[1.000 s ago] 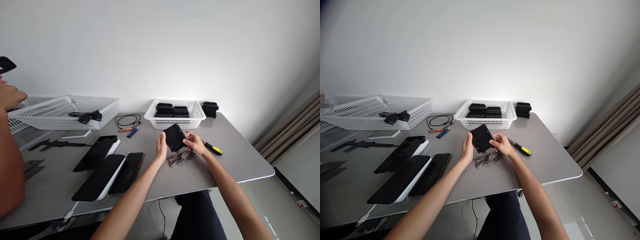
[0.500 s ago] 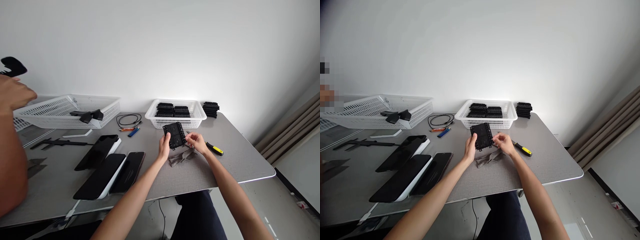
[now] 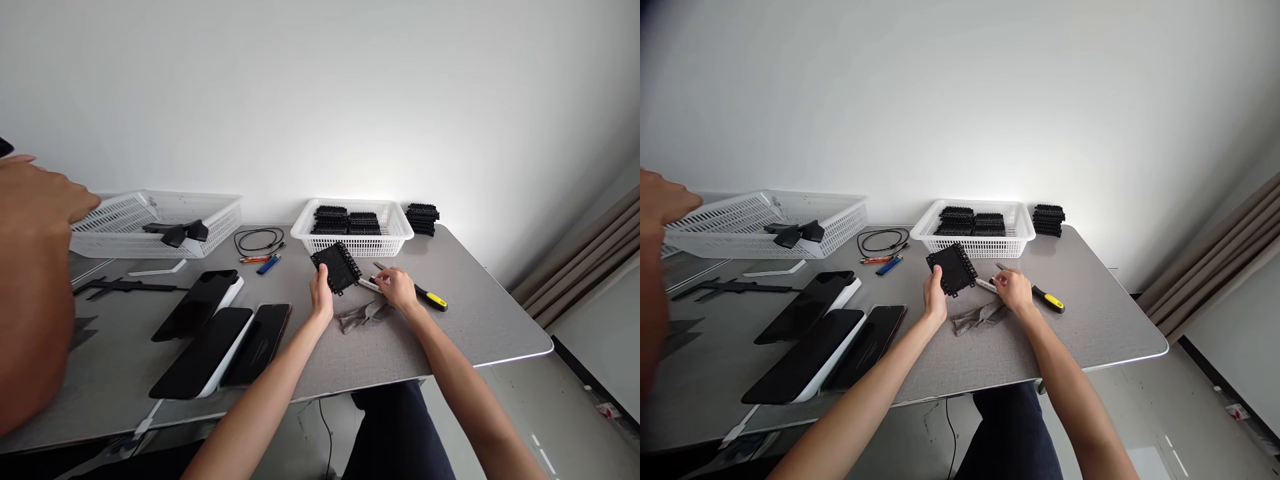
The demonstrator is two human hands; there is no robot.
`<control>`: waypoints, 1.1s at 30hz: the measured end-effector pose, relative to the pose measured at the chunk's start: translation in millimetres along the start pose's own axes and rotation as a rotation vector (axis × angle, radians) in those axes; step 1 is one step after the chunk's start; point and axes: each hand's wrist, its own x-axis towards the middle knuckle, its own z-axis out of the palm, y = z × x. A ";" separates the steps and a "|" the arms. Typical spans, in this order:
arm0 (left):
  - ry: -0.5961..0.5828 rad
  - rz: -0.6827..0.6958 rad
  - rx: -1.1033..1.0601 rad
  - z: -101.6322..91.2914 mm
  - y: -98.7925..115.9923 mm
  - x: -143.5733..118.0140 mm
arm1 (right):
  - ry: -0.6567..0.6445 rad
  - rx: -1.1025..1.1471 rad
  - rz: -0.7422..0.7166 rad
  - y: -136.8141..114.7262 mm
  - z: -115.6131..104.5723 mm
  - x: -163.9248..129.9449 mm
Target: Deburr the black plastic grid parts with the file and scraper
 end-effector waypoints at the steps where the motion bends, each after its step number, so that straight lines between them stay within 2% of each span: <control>1: -0.001 0.004 -0.007 0.0 -0.4 0.2 | -0.022 -0.018 -0.035 -0.5 0.8 -0.4; 5: -0.026 0.020 0.012 1.3 1.3 -1.6 | -0.094 -0.073 -0.115 -2.3 5.8 -1.8; 10: -0.064 0.009 -0.014 2.4 6.0 -4.8 | -0.137 -0.144 -0.130 -2.0 13.8 -2.4; 16: -0.049 -0.022 -0.045 3.5 8.6 -6.6 | -0.103 -0.156 -0.105 -1.9 10.9 -2.5; 19: -0.049 -0.014 -0.086 4.1 8.5 -6.5 | -0.095 -0.057 -0.222 -0.7 4.8 -1.7; 23: -0.054 -0.070 -0.136 4.9 9.6 -6.9 | -0.256 0.118 -0.524 -3.6 2.3 -2.9; 25: -0.043 -0.114 -0.191 5.6 11.9 -7.6 | -0.362 0.170 -0.626 -7.0 4.7 -4.6; 28: -0.028 -0.154 -0.264 6.8 16.9 -9.3 | -0.473 0.211 -0.670 -11.1 8.7 -6.6; 33: -0.006 -0.210 -0.284 8.0 23.7 -12.2 | -0.559 0.305 -0.645 -12.0 5.8 -7.1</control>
